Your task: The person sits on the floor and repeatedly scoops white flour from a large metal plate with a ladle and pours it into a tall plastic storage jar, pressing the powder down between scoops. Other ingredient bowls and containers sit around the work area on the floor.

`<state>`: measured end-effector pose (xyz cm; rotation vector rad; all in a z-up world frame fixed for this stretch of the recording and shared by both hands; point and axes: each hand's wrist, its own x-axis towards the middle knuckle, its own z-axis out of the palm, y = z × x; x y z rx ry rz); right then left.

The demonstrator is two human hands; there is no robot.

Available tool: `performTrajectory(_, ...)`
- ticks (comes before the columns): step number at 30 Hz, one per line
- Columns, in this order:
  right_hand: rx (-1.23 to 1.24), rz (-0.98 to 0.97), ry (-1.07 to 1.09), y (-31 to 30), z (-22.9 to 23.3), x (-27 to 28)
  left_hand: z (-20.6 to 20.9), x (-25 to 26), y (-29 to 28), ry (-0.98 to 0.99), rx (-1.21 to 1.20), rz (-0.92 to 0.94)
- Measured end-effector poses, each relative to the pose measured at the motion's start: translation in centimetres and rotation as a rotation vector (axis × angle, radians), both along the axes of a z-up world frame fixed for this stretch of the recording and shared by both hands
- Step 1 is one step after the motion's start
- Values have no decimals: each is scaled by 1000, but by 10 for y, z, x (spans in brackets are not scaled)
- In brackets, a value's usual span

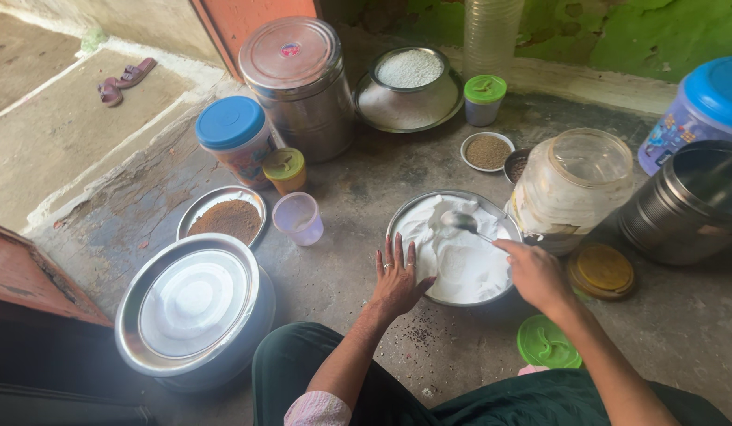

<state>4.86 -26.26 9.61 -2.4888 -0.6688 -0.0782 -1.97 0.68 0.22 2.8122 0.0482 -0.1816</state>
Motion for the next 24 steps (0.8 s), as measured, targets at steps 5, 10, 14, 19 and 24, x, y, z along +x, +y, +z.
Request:
performTrajectory(5, -36, 106, -81, 21, -21, -1, -6, 2, 2, 41, 1, 26)
performTrajectory(10, -138, 173, -178, 38, -37, 5, -11, 7, 2, 72, 10, 46)
performTrajectory(14, -259, 173, -176, 45, -49, 11, -16, 10, 6, 67, 8, 65)
performTrajectory(19, -272, 117, -47, 39, -57, 12, -17, 13, 5, 48, 10, 44)
performTrajectory(24, -345, -5, 180, 23, -56, 13, -12, 12, 3, 35, 1, 35)
